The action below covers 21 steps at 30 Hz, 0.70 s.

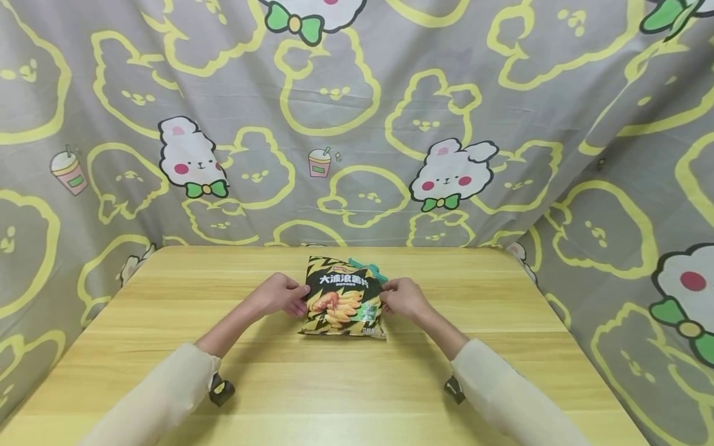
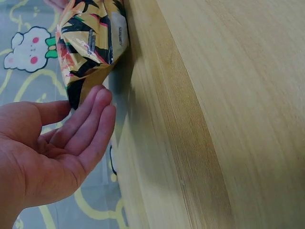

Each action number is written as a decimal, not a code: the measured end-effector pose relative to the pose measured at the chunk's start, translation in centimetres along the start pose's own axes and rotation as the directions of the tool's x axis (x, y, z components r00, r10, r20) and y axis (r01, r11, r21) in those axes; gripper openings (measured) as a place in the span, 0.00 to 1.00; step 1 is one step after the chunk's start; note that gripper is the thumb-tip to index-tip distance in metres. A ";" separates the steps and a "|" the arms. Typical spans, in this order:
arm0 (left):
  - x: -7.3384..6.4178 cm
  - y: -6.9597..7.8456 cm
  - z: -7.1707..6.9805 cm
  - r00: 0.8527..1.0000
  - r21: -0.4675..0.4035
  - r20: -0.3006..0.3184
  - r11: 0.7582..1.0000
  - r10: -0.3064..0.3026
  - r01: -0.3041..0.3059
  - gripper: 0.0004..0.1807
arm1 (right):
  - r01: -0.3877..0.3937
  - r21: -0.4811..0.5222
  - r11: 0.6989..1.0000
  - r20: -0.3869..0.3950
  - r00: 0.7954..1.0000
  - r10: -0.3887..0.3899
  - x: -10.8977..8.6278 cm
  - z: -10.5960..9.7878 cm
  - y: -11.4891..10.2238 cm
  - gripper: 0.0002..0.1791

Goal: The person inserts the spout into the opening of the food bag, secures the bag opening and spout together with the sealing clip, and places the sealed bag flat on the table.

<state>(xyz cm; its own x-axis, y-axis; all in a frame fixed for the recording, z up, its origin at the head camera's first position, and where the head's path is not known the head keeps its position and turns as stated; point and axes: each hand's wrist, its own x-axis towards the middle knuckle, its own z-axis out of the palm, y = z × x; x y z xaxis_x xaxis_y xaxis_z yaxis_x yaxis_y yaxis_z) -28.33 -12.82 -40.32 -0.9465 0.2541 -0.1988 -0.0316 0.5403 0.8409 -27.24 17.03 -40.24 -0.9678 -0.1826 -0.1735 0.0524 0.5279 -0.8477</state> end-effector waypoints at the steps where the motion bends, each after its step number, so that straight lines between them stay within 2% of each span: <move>1: 0.0 0.0 0.0 1.000 0.008 -0.001 1.000 0.003 -0.003 0.18 | -0.003 0.000 1.000 0.000 1.000 0.003 0.0 0.0 0.0 0.23; 10: 0.3 -0.3 0.3 1.000 0.084 -0.017 0.996 0.008 -0.006 0.18 | -0.005 -0.005 1.000 0.022 1.000 0.005 -0.3 -0.1 0.1 0.24; 16: 0.2 -0.2 0.1 1.000 0.079 -0.026 0.997 0.005 -0.003 0.18 | 0.002 -0.013 1.000 0.031 1.000 -0.002 -0.5 -0.1 0.1 0.23; 18: 0.2 -0.2 -0.1 0.999 0.077 -0.031 0.997 0.008 -0.006 0.17 | 0.012 -0.020 1.000 0.017 1.000 -0.012 -0.5 -0.2 0.1 0.22; 21: 0.0 -0.2 -0.6 0.998 0.100 -0.052 0.995 0.023 -0.017 0.16 | 0.045 -0.054 0.998 -0.044 0.998 -0.047 -0.5 -0.5 0.3 0.21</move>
<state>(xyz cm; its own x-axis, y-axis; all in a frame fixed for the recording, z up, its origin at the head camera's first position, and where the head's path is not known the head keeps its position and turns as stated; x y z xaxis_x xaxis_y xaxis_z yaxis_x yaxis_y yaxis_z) -28.50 -13.40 -40.19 -0.9625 0.2240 -0.1531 0.0171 0.6132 0.7898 -26.83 17.65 -40.14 -0.9790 -0.1707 -0.1112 -0.0045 0.5636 -0.8261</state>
